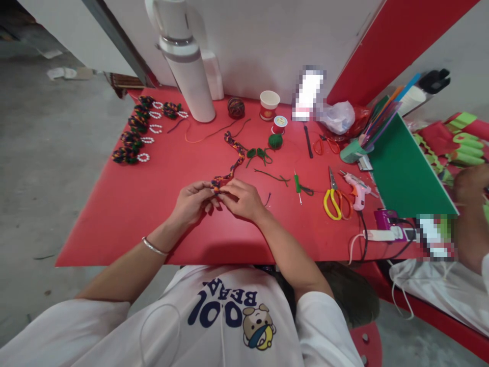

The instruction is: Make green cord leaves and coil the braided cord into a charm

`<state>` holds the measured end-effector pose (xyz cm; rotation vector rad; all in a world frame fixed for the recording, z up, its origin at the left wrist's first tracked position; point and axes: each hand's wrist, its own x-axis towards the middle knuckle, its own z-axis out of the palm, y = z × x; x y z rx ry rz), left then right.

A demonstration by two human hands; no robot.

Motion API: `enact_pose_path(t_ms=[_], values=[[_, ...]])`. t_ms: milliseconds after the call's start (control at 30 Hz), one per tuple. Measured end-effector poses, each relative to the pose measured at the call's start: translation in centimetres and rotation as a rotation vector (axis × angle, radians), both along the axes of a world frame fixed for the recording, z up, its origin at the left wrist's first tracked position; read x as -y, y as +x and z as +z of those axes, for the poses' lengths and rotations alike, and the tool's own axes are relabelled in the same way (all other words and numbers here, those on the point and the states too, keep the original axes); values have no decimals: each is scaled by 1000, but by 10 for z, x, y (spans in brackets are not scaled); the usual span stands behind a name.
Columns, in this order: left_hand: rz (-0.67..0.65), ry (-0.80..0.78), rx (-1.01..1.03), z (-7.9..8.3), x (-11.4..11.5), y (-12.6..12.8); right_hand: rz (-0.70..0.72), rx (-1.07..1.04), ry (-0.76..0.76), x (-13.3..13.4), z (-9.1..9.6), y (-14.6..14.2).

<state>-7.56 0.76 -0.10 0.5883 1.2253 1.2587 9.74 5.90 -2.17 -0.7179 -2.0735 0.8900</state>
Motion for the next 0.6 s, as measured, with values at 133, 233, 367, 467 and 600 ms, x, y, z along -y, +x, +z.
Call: enact_pose_path(t_ms=[133, 233, 367, 467, 600], values=[[-12, 1, -13, 0, 1, 1, -22, -35, 14, 3, 4, 0], [-7, 11, -42, -1, 1, 3, -54, -60, 5, 4, 5, -1], [7, 32, -84, -1, 2, 7, -50, -65, -37, 4, 5, -2], [18, 63, -118, -3, 3, 8, -127, -50, -131, 0, 5, -2], [-9, 93, -121, -6, 2, 6, -175, -21, -356, -7, 6, -4]])
